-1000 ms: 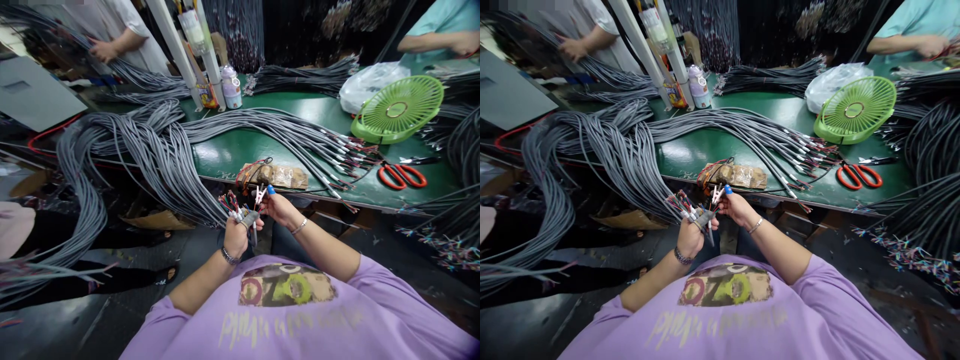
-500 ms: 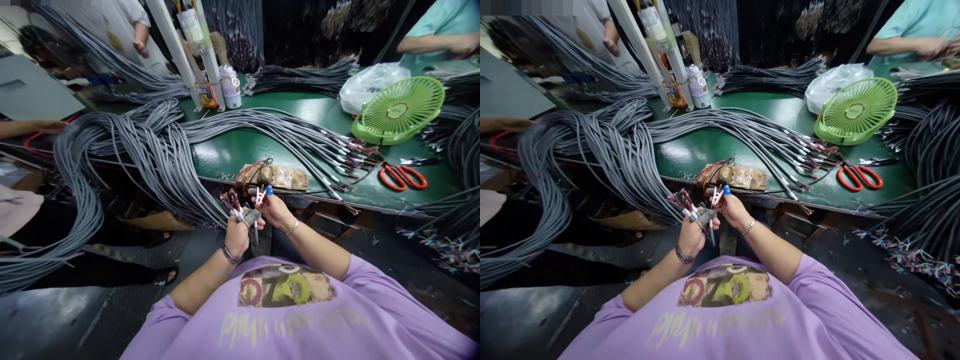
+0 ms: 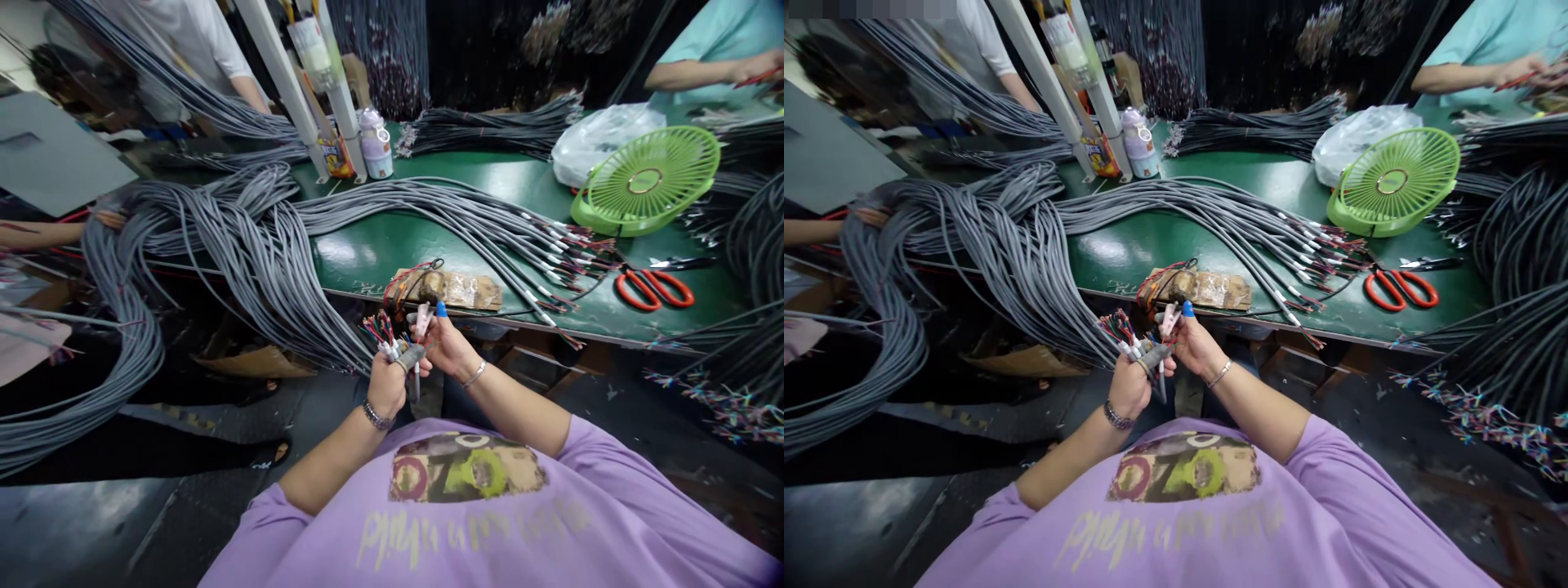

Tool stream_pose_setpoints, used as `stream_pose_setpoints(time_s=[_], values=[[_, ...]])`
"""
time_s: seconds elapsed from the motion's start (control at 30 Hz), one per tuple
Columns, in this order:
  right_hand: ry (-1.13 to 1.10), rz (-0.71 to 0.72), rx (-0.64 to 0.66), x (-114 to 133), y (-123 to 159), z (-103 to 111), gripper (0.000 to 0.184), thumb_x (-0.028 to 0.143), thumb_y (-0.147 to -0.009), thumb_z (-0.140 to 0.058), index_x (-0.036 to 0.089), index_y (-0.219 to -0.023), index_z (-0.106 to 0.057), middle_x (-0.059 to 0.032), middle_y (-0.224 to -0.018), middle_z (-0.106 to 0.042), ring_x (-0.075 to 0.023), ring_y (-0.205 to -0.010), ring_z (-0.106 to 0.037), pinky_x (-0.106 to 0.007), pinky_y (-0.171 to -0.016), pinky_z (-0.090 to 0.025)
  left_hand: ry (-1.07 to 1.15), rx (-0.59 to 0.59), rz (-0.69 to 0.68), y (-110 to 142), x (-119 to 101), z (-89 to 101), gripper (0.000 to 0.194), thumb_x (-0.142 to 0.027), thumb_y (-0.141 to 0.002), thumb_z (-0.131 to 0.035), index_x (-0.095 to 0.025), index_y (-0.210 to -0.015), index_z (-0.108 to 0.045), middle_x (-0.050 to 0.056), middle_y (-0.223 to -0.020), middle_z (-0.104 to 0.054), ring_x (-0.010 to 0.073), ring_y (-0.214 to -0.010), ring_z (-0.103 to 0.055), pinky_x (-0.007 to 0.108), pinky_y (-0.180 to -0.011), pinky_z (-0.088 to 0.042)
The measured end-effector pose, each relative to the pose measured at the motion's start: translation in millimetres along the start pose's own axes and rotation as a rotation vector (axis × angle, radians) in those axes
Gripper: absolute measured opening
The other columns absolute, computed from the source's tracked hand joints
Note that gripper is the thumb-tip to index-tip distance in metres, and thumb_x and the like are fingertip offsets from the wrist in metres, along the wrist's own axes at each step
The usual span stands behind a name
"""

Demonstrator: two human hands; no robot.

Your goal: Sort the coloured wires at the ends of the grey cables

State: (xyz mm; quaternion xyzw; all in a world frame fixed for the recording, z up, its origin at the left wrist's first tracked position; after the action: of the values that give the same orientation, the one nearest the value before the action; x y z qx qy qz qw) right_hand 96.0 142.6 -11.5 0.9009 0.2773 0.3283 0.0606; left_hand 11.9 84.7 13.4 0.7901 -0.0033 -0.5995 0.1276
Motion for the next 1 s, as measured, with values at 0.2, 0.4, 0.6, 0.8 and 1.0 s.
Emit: stream_pose_setpoints(time_s=[0.2,0.4,0.6,0.8,1.0], values=[[0.279,-0.036,0.125,2,24,9,0.047,0.061,-0.072,-0.064,0.015,-0.078,-0.064,-0.0021,-0.069,-0.062,-0.0104,-0.056,-0.053,-0.024,-0.055,-0.045,-0.057,0.049,-0.041,10,6,7.4,0.026,-0.039,-0.068,-0.072,-0.014,-0.065,-0.065,0.003,-0.056,-0.067,0.0144,-0.049,-0.063,0.024,-0.048,-0.051],[0.638,0.039,0.281,6,46,-5,0.031,0.041,-0.069,-0.075,0.014,-0.075,-0.062,0.0004,-0.059,-0.061,-0.0107,-0.049,-0.054,-0.024,-0.051,-0.043,-0.232,0.159,-0.008,14,16,7.6,0.019,-0.031,-0.067,-0.074,-0.014,-0.068,-0.068,0.002,-0.053,-0.066,0.0149,-0.048,-0.062,0.024,-0.049,-0.050],[0.715,0.140,0.228,11,50,-6,0.031,0.046,-0.074,-0.068,0.016,-0.082,-0.063,0.0001,-0.064,-0.062,-0.0112,-0.052,-0.055,-0.024,-0.050,-0.045,-0.249,0.231,0.063,16,16,7.3,0.019,-0.031,-0.067,-0.074,-0.014,-0.069,-0.068,0.002,-0.052,-0.066,0.0151,-0.047,-0.062,0.023,-0.046,-0.048],[0.642,0.104,0.127,9,50,10,0.035,0.044,-0.069,-0.074,0.015,-0.086,-0.064,-0.0005,-0.071,-0.063,-0.0090,-0.058,-0.053,-0.022,-0.056,-0.042,-0.150,0.130,-0.009,14,15,16.4,0.025,-0.038,-0.069,-0.073,-0.014,-0.070,-0.068,0.005,-0.059,-0.069,0.0156,-0.052,-0.065,0.023,-0.049,-0.049],[0.658,0.158,0.138,5,53,-1,0.032,0.042,-0.067,-0.074,0.015,-0.072,-0.058,0.0023,-0.057,-0.058,-0.0093,-0.051,-0.050,-0.024,-0.053,-0.037,-0.176,0.203,0.046,12,21,15.2,0.028,-0.040,-0.068,-0.074,-0.013,-0.071,-0.067,0.006,-0.058,-0.069,0.0172,-0.052,-0.066,0.023,-0.047,-0.048]])
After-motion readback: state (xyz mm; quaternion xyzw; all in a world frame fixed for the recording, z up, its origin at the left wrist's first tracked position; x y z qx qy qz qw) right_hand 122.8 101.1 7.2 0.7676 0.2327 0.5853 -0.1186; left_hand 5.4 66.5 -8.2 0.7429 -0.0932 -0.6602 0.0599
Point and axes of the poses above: each hand's wrist, its own y-axis away from the middle knuckle, its own z-axis out of the back of the hand, x = y × z, the point moved 6 cm from there along -y, towards the middle knuckle
